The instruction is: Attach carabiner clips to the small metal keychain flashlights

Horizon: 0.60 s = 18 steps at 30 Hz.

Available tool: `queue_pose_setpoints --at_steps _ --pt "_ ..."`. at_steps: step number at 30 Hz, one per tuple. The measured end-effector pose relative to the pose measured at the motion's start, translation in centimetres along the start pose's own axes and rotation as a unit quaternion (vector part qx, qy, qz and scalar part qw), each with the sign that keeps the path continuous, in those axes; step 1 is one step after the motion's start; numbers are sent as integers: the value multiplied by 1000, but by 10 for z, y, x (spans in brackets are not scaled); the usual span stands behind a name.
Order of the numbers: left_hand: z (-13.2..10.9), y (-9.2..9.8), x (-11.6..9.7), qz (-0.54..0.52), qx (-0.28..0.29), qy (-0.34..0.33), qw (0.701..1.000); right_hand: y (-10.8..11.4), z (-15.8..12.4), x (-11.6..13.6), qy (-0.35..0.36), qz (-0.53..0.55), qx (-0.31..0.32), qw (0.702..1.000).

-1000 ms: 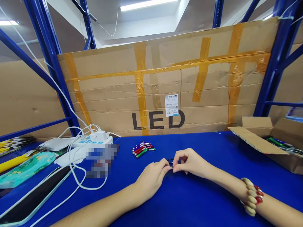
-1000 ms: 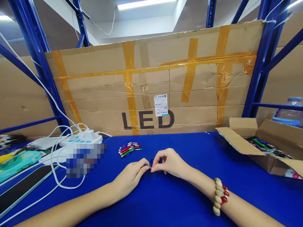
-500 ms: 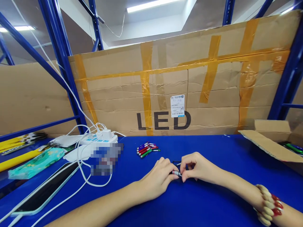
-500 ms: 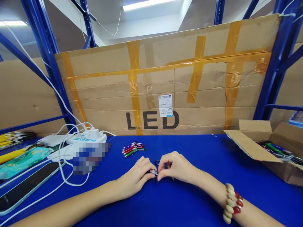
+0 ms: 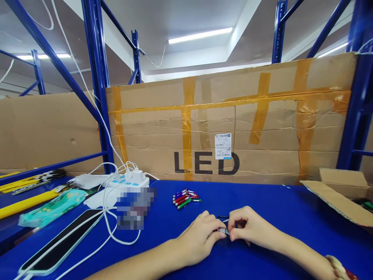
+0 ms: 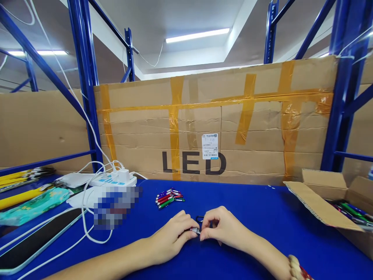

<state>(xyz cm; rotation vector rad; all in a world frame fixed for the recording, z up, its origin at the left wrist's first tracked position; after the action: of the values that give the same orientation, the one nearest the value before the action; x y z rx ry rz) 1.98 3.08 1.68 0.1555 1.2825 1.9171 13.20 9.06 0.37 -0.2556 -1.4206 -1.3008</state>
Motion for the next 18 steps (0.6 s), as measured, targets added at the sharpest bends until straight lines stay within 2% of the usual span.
queue_pose_setpoints --at_steps 5,18 --pt "1 2 0 -20 -9 0 1000 0 -1 2 -18 24 -2 1000" --pt "1 0 0 -72 -2 13 997 -1 -3 7 -14 27 7 1000"
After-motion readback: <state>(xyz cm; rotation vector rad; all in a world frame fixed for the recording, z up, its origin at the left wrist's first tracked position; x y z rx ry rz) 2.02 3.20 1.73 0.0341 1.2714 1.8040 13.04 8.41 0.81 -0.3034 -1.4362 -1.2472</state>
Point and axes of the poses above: each hand's wrist, its own z-axis towards the middle knuckle, its own y-axis out of the back of the hand, x = y × z, the point moved 6 cm from there along z, towards the middle knuckle, and after that the axes turned 9 degrees about -x, right-handed, at the moved point
